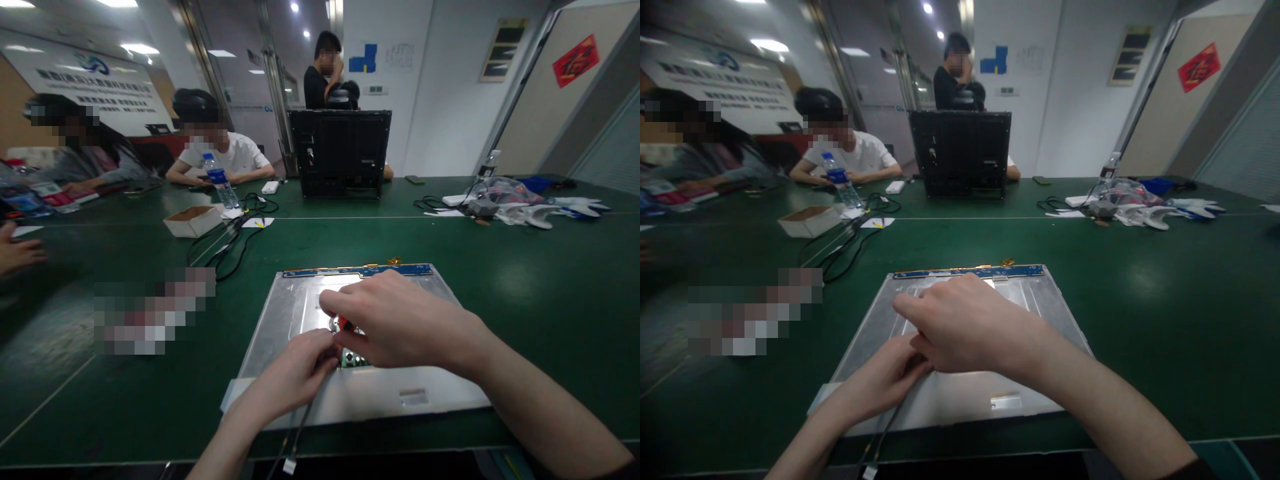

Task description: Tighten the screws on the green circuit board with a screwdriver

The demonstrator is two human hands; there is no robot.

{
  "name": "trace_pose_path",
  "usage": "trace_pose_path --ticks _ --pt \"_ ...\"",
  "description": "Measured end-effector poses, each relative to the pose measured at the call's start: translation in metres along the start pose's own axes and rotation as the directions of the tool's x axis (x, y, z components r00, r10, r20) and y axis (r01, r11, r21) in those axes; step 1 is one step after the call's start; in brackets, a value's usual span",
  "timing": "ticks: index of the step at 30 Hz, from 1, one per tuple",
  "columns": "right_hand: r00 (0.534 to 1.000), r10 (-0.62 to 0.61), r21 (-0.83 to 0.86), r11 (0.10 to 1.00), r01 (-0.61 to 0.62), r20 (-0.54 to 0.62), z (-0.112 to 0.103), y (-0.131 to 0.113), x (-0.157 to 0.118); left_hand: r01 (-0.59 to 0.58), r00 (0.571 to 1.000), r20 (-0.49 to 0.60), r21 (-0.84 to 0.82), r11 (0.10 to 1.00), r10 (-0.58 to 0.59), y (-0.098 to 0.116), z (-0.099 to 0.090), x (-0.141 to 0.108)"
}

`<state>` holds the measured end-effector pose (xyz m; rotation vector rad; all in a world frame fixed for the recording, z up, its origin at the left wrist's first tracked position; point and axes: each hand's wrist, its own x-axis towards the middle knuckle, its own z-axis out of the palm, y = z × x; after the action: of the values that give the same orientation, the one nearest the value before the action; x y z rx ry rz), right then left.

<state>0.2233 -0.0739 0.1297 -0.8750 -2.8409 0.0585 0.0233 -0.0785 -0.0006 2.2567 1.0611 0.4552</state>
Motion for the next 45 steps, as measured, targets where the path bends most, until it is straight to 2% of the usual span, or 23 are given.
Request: trace_pose_path --ticks 4,10,19,22,26,29,34,39,45 --pt "1.0 0.004 -0.05 0.999 -0.004 -0.008 0.0017 -0.0007 0.001 -0.03 0.999 -0.017 -0.016 0.999 0.03 0.0021 -0.0013 0.0004" --pt "0.999 -0.044 0.019 0.999 0.044 -0.018 -0.0012 -0.0006 -0.0026 0.0 1.0 -0.006 -0.007 1.0 0.0 0.0022 -0.0013 0.0012" --pt "1.0 0.012 -0.055 0.998 -0.013 -0.024 0.0028 -0.0013 0.001 -0.024 0.999 -0.025 0.01 1.0 0.025 0.0001 0.0006 0.0008" --pt "0.999 -0.024 -0.043 0.999 0.022 -0.042 0.0021 -0.0012 -0.0008 -0.047 0.998 -0.041 -0.014 0.999 0.046 0.0024 -0.0009 0.001" --pt "0.998 -0.065 0.015 0.998 0.066 -0.011 0.0003 0.0019 -0.0017 -0.005 1.0 -0.007 -0.007 1.0 0.005 0.0022 -0.001 0.001" --pt "1.0 -0.025 0.007 1.0 0.025 -0.008 0.0019 0.0033 0.0015 0.004 1.0 -0.005 0.016 1.0 -0.004 0.0012 0.0003 0.0007" --pt "0.998 0.034 -0.07 0.997 -0.037 -0.044 0.004 0.0017 0.0048 -0.044 0.997 -0.058 0.017 0.999 0.045 0.0027 0.0006 0.0006" --pt "0.997 -0.073 0.035 0.997 0.073 0.004 -0.0015 0.0019 -0.0025 -0.02 1.0 -0.011 -0.008 1.0 0.02 0.0027 -0.0012 0.0009" --pt "0.998 -0.033 0.046 0.998 0.031 0.053 -0.0032 0.002 -0.0026 0.0 1.0 -0.007 0.017 1.0 0.0 -0.0002 0.0 0.001"
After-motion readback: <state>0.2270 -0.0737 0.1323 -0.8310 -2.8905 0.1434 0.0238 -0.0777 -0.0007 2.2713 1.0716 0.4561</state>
